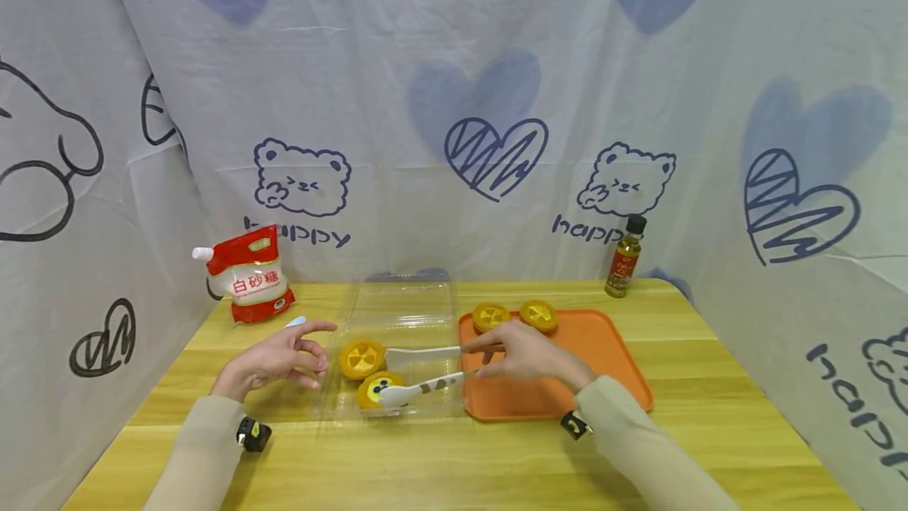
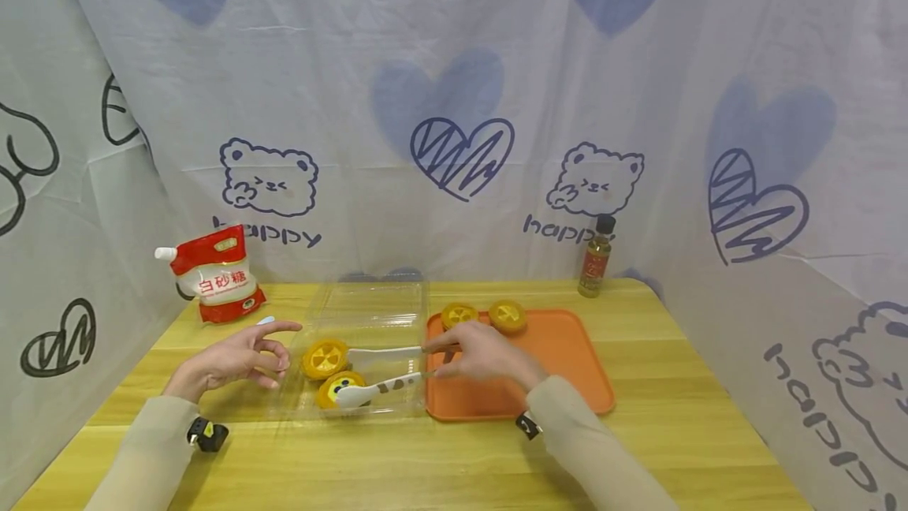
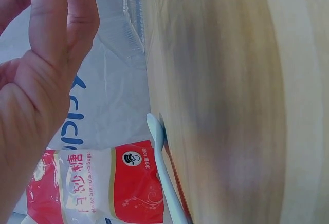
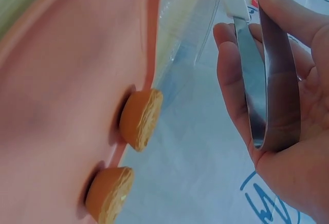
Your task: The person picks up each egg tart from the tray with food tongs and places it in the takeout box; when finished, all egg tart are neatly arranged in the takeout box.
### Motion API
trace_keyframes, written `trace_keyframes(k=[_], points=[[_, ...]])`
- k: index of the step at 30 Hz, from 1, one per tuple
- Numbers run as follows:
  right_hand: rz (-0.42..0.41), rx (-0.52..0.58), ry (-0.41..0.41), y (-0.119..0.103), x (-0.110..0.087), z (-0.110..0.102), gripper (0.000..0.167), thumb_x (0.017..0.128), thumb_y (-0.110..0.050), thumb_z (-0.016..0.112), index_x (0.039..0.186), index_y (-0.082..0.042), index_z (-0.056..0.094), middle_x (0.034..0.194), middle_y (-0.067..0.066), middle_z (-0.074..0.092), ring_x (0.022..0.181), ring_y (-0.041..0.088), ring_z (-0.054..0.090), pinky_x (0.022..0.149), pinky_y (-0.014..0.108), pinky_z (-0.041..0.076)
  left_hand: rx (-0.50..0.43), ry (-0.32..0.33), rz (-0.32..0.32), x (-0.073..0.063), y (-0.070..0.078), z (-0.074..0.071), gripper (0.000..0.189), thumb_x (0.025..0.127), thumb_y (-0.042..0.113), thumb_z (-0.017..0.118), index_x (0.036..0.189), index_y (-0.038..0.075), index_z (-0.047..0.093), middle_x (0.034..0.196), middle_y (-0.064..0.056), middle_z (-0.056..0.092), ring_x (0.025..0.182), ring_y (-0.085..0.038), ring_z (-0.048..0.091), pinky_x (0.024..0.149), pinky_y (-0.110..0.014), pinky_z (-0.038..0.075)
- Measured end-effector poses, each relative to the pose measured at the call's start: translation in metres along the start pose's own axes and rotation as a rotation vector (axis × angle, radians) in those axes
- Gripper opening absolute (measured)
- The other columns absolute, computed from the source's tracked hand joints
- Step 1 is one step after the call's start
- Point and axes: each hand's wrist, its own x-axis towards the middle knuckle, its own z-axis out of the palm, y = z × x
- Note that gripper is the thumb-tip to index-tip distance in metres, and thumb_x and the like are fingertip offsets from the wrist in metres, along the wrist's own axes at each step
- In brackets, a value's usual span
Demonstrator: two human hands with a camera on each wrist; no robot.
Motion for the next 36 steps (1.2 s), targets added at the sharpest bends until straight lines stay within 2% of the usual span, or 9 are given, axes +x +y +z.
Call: trace_keyframes(k=[5, 11, 16, 24, 31, 36], points=[[-0.018, -0.002, -0.026, 0.003, -0.002, -0.005, 0.043, 0.09, -0.027, 0.072, 0.131, -0.02, 0.064, 0.123, -0.004, 0.069, 0.088, 0.001, 0.063, 0.071, 0.023, 0.053, -0.003, -0.008, 0.002, 0.0, 0.0, -0.001, 0.08, 0.089, 0.0, 0.065, 0.153, 0.001, 0.016, 0.095, -0.009, 0.061, 0.081, -0.02, 0.066, 0.074, -0.038, 0.063], [-0.002, -0.038, -0.033, 0.002, -0.001, -0.011, 0.04, 0.088, -0.026, 0.074, 0.127, -0.022, 0.067, 0.11, -0.011, 0.071, 0.081, 0.001, 0.061, 0.069, 0.024, 0.052, 0.001, -0.012, 0.004, -0.001, 0.001, 0.0, 0.079, 0.09, 0.0, 0.064, 0.153, 0.001, 0.015, 0.096, -0.008, 0.061, 0.082, -0.02, 0.066, 0.075, -0.038, 0.063], [-0.018, -0.056, -0.02, 0.004, 0.004, -0.008, 0.035, 0.088, -0.024, 0.074, 0.123, -0.022, 0.07, 0.101, -0.012, 0.072, 0.079, 0.0, 0.06, 0.071, 0.024, 0.052, -0.007, 0.003, -0.005, -0.002, 0.001, 0.001, 0.079, 0.09, -0.001, 0.064, 0.153, 0.002, 0.016, 0.096, -0.009, 0.061, 0.083, -0.021, 0.066, 0.075, -0.038, 0.063], [-0.021, -0.035, -0.023, 0.004, 0.009, -0.002, 0.034, 0.088, -0.02, 0.073, 0.123, -0.021, 0.07, 0.114, -0.002, 0.072, 0.083, 0.0, 0.061, 0.072, 0.022, 0.053, -0.001, 0.009, -0.007, -0.001, 0.001, 0.0, 0.078, 0.09, -0.002, 0.063, 0.153, 0.001, 0.016, 0.096, -0.009, 0.061, 0.083, -0.021, 0.067, 0.074, -0.038, 0.063], [-0.049, -0.019, -0.037, 0.004, 0.013, 0.003, 0.034, 0.09, -0.021, 0.071, 0.124, -0.019, 0.07, 0.119, -0.001, 0.071, 0.089, 0.001, 0.064, 0.076, 0.021, 0.055, 0.007, 0.011, 0.004, 0.001, -0.002, 0.0, 0.077, 0.091, -0.001, 0.064, 0.153, 0.001, 0.019, 0.097, -0.01, 0.06, 0.083, -0.023, 0.067, 0.075, -0.038, 0.063], [-0.033, -0.019, -0.036, 0.001, 0.015, 0.006, 0.034, 0.09, -0.021, 0.07, 0.124, -0.021, 0.069, 0.12, -0.002, 0.071, 0.09, 0.0, 0.064, 0.079, 0.021, 0.055, 0.007, 0.011, 0.002, 0.001, -0.003, -0.001, 0.076, 0.091, -0.001, 0.063, 0.153, 0.002, 0.019, 0.096, -0.01, 0.06, 0.082, -0.023, 0.068, 0.075, -0.039, 0.063]])
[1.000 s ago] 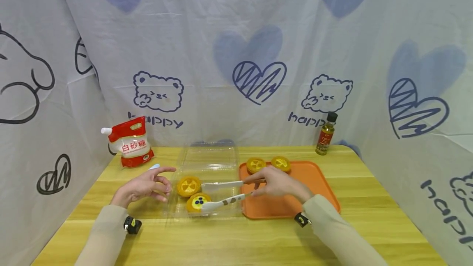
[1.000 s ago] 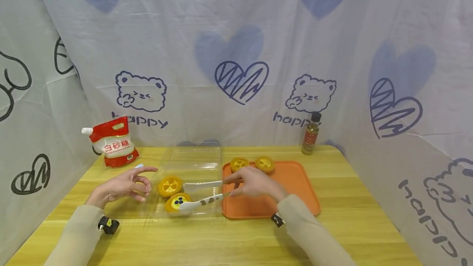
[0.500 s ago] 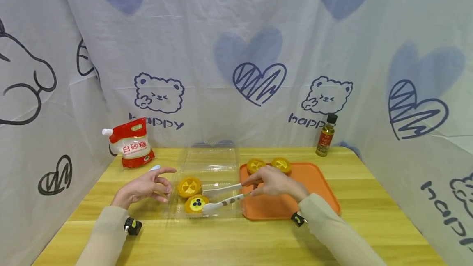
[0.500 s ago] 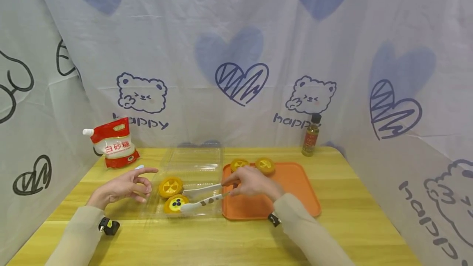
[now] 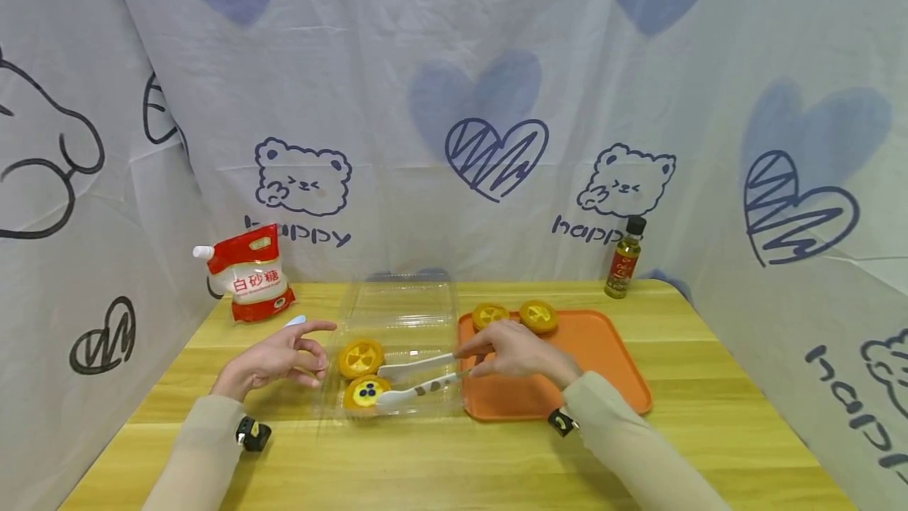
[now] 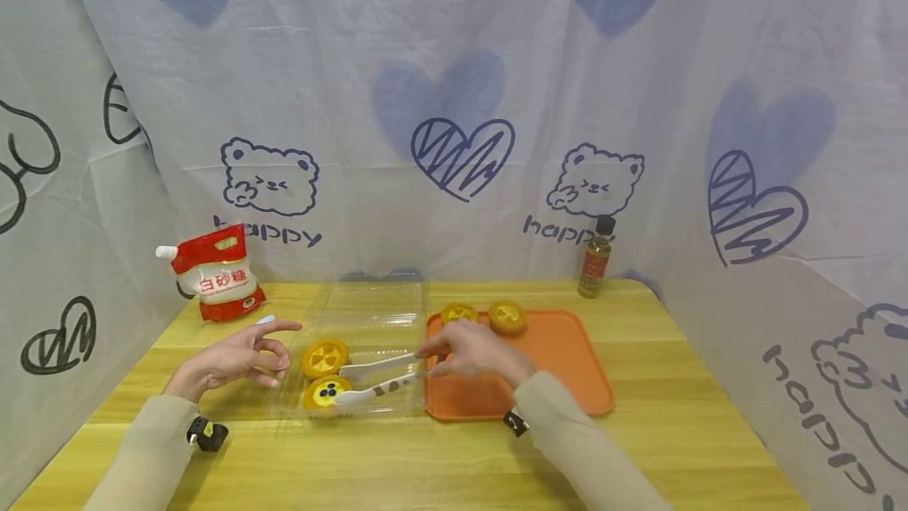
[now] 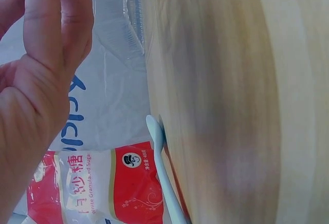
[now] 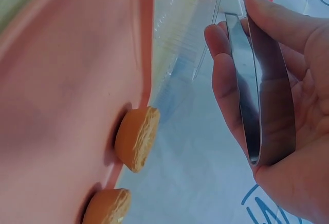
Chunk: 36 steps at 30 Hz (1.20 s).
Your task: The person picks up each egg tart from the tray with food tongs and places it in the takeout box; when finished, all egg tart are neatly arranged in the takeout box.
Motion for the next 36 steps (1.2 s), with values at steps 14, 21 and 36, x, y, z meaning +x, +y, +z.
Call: trace_keyframes(k=[14, 21, 36], points=[[0.03, -0.022, 0.023, -0.004, 0.003, 0.006, 0.033, 0.09, -0.024, 0.072, 0.123, -0.023, 0.07, 0.116, -0.007, 0.071, 0.089, -0.001, 0.063, 0.077, 0.019, 0.054, 0.002, 0.013, -0.003, -0.003, 0.003, 0.002, 0.077, 0.09, -0.002, 0.063, 0.152, 0.001, 0.019, 0.095, -0.011, 0.059, 0.081, -0.024, 0.068, 0.074, -0.04, 0.063], [-0.013, -0.026, 0.016, -0.002, 0.001, 0.005, 0.036, 0.09, -0.026, 0.072, 0.126, -0.019, 0.068, 0.121, -0.003, 0.07, 0.092, 0.001, 0.065, 0.081, 0.023, 0.056, 0.01, 0.016, 0.001, -0.003, 0.002, 0.001, 0.076, 0.09, -0.002, 0.063, 0.152, 0.0, 0.019, 0.096, -0.011, 0.059, 0.081, -0.024, 0.067, 0.074, -0.04, 0.063], [0.031, 0.056, 0.043, 0.009, -0.012, -0.002, 0.041, 0.09, -0.026, 0.071, 0.131, -0.021, 0.065, 0.125, 0.0, 0.069, 0.092, 0.004, 0.065, 0.074, 0.022, 0.054, 0.01, 0.012, -0.001, -0.002, 0.002, 0.001, 0.075, 0.09, -0.002, 0.063, 0.152, 0.0, 0.019, 0.095, -0.011, 0.059, 0.081, -0.024, 0.068, 0.076, -0.042, 0.062]])
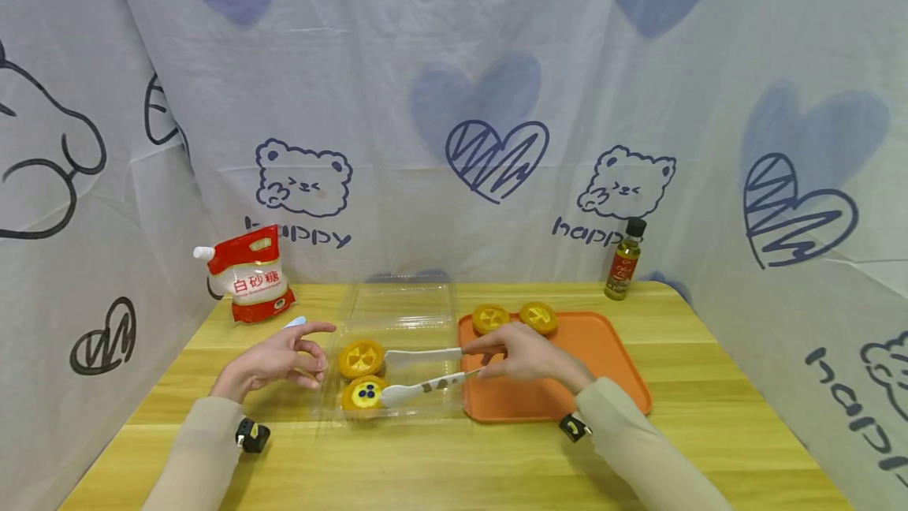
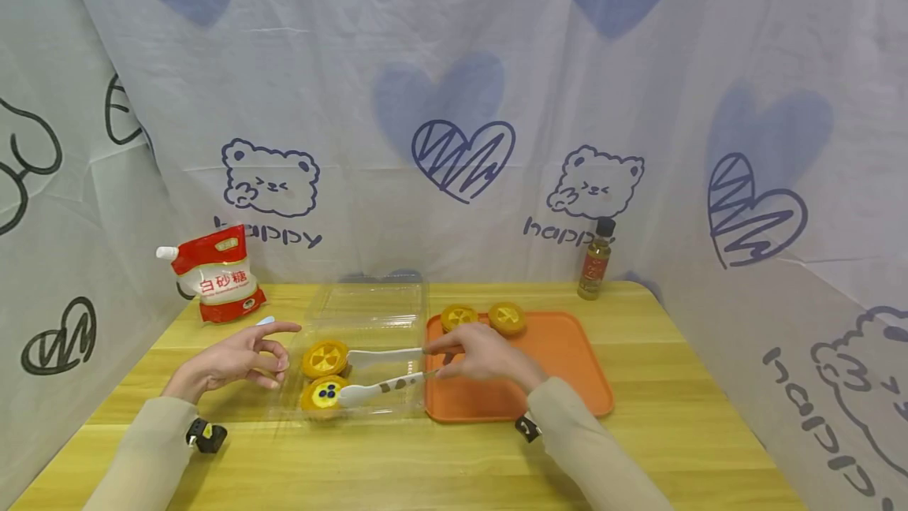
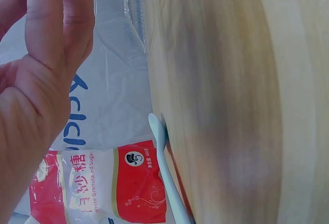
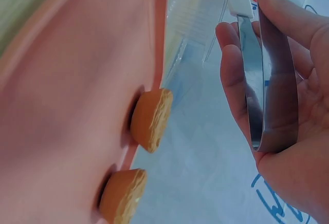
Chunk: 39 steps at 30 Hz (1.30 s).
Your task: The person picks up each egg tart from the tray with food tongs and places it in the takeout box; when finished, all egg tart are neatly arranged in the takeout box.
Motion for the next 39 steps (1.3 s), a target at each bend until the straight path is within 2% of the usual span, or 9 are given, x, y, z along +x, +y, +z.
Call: trace_keyframes(k=[4, 10, 13, 16, 19, 24, 29, 36, 39], points=[[0.013, 0.033, 0.015, 0.007, -0.005, 0.0, 0.043, 0.089, -0.026, 0.072, 0.131, -0.023, 0.064, 0.122, 0.001, 0.07, 0.091, 0.006, 0.066, 0.065, 0.021, 0.051, 0.004, -0.001, 0.0, -0.001, 0.001, 0.001, 0.076, 0.091, -0.003, 0.063, 0.152, 0.0, 0.019, 0.096, -0.011, 0.059, 0.082, -0.024, 0.068, 0.076, -0.042, 0.062], [0.017, 0.079, 0.059, 0.016, -0.012, 0.0, 0.045, 0.088, -0.028, 0.074, 0.131, -0.02, 0.064, 0.119, 0.006, 0.071, 0.096, 0.014, 0.069, 0.058, 0.02, 0.049, 0.008, -0.002, -0.001, -0.001, 0.001, 0.003, 0.076, 0.091, -0.003, 0.062, 0.152, -0.001, 0.018, 0.096, -0.011, 0.059, 0.081, -0.024, 0.068, 0.075, -0.041, 0.063], [0.044, 0.132, 0.067, 0.02, -0.017, -0.001, 0.046, 0.088, -0.031, 0.073, 0.132, -0.018, 0.064, 0.121, 0.007, 0.07, 0.1, 0.019, 0.069, 0.063, 0.023, 0.053, 0.012, -0.006, 0.001, -0.001, 0.0, 0.003, 0.076, 0.091, -0.002, 0.063, 0.152, -0.001, 0.017, 0.096, -0.011, 0.059, 0.081, -0.023, 0.068, 0.075, -0.041, 0.063], [0.083, 0.182, 0.071, 0.024, -0.022, -0.002, 0.048, 0.088, -0.033, 0.073, 0.132, -0.018, 0.063, 0.124, 0.007, 0.068, 0.103, 0.021, 0.068, 0.076, 0.028, 0.058, 0.009, -0.006, -0.002, -0.001, 0.001, 0.002, 0.077, 0.091, -0.002, 0.063, 0.152, 0.0, 0.018, 0.096, -0.011, 0.06, 0.081, -0.023, 0.068, 0.076, -0.04, 0.063], [0.1, 0.196, 0.089, 0.029, -0.026, -0.004, 0.048, 0.088, -0.033, 0.073, 0.133, -0.018, 0.063, 0.127, 0.007, 0.067, 0.106, 0.02, 0.067, 0.087, 0.033, 0.058, 0.007, -0.005, -0.002, -0.001, 0.0, 0.002, 0.077, 0.091, -0.002, 0.063, 0.152, 0.0, 0.018, 0.096, -0.011, 0.059, 0.081, -0.024, 0.068, 0.076, -0.041, 0.062], [0.101, 0.163, 0.116, 0.036, -0.033, -0.008, 0.048, 0.088, -0.03, 0.073, 0.133, -0.018, 0.062, 0.127, 0.007, 0.067, 0.103, 0.019, 0.068, 0.084, 0.034, 0.058, 0.008, 0.005, -0.007, -0.001, 0.0, 0.002, 0.077, 0.091, -0.001, 0.064, 0.153, 0.0, 0.018, 0.097, -0.012, 0.059, 0.082, -0.024, 0.068, 0.076, -0.041, 0.062], [0.092, 0.183, 0.148, 0.043, -0.04, -0.012, 0.047, 0.088, -0.03, 0.073, 0.131, -0.014, 0.064, 0.128, 0.01, 0.066, 0.106, 0.023, 0.068, 0.091, 0.046, 0.056, 0.009, 0.005, -0.004, -0.002, 0.001, 0.001, 0.077, 0.091, -0.001, 0.064, 0.153, 0.0, 0.018, 0.098, -0.012, 0.059, 0.081, -0.024, 0.068, 0.076, -0.041, 0.062], [0.147, 0.171, 0.167, 0.053, -0.049, -0.017, 0.047, 0.088, -0.031, 0.073, 0.131, -0.017, 0.064, 0.127, 0.009, 0.067, 0.101, 0.017, 0.069, 0.085, 0.031, 0.058, 0.008, 0.0, -0.005, -0.002, 0.002, 0.001, 0.078, 0.091, -0.001, 0.063, 0.153, 0.0, 0.017, 0.097, -0.012, 0.059, 0.081, -0.024, 0.068, 0.076, -0.041, 0.062], [0.158, 0.156, 0.179, 0.055, -0.053, -0.018, 0.047, 0.087, -0.032, 0.073, 0.131, -0.019, 0.064, 0.126, 0.007, 0.068, 0.1, 0.015, 0.07, 0.084, 0.028, 0.058, 0.011, 0.0, -0.006, -0.002, 0.002, 0.001, 0.078, 0.091, -0.001, 0.063, 0.153, 0.0, 0.016, 0.097, -0.012, 0.06, 0.081, -0.024, 0.068, 0.076, -0.041, 0.062]])
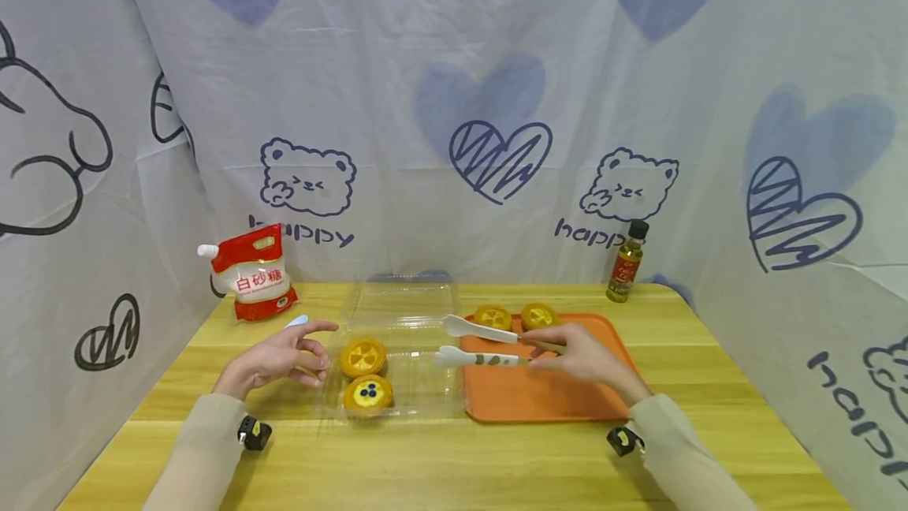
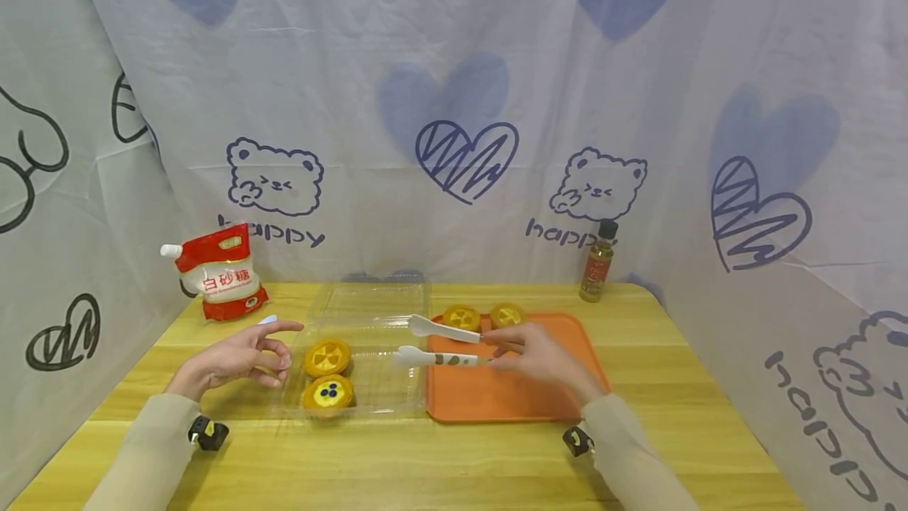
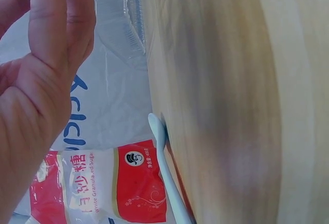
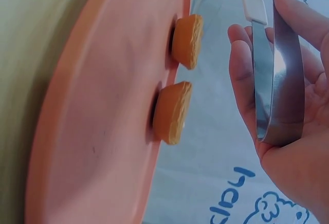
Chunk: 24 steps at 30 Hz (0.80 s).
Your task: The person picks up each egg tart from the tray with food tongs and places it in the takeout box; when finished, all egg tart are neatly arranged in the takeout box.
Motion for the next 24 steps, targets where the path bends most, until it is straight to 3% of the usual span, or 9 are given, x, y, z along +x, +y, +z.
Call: trace_keyframes(k=[10, 13, 18, 24], points=[[-0.046, -0.023, 0.079, 0.01, -0.012, -0.012, 0.046, 0.087, -0.024, 0.075, 0.129, -0.01, 0.065, 0.115, 0.013, 0.072, 0.093, 0.017, 0.07, 0.08, 0.03, 0.059, 0.003, -0.009, 0.002, 0.002, 0.0, 0.0, 0.077, 0.091, -0.001, 0.063, 0.153, -0.001, 0.016, 0.099, -0.015, 0.06, 0.081, -0.025, 0.068, 0.077, -0.042, 0.062], [-0.063, -0.007, 0.094, 0.016, -0.015, -0.014, 0.045, 0.087, -0.022, 0.075, 0.129, -0.008, 0.065, 0.117, 0.014, 0.071, 0.093, 0.016, 0.07, 0.082, 0.031, 0.059, 0.007, -0.01, 0.008, 0.003, 0.0, 0.001, 0.077, 0.091, -0.001, 0.062, 0.153, -0.001, 0.016, 0.099, -0.015, 0.06, 0.081, -0.025, 0.068, 0.077, -0.042, 0.062], [-0.055, 0.003, 0.098, 0.024, -0.019, -0.019, 0.045, 0.087, -0.02, 0.075, 0.128, -0.004, 0.065, 0.106, 0.01, 0.074, 0.092, 0.016, 0.071, 0.087, 0.04, 0.058, 0.001, -0.017, 0.017, 0.004, 0.0, 0.001, 0.077, 0.091, -0.001, 0.062, 0.153, -0.002, 0.015, 0.097, -0.014, 0.06, 0.08, -0.025, 0.068, 0.076, -0.042, 0.062], [0.012, -0.006, 0.114, 0.029, -0.023, -0.027, 0.045, 0.087, -0.025, 0.075, 0.128, -0.008, 0.065, 0.113, 0.011, 0.072, 0.094, 0.014, 0.069, 0.08, 0.027, 0.056, 0.0, -0.02, 0.015, 0.001, 0.001, 0.0, 0.077, 0.091, -0.001, 0.062, 0.153, -0.002, 0.015, 0.097, -0.014, 0.06, 0.08, -0.024, 0.068, 0.077, -0.043, 0.062]])
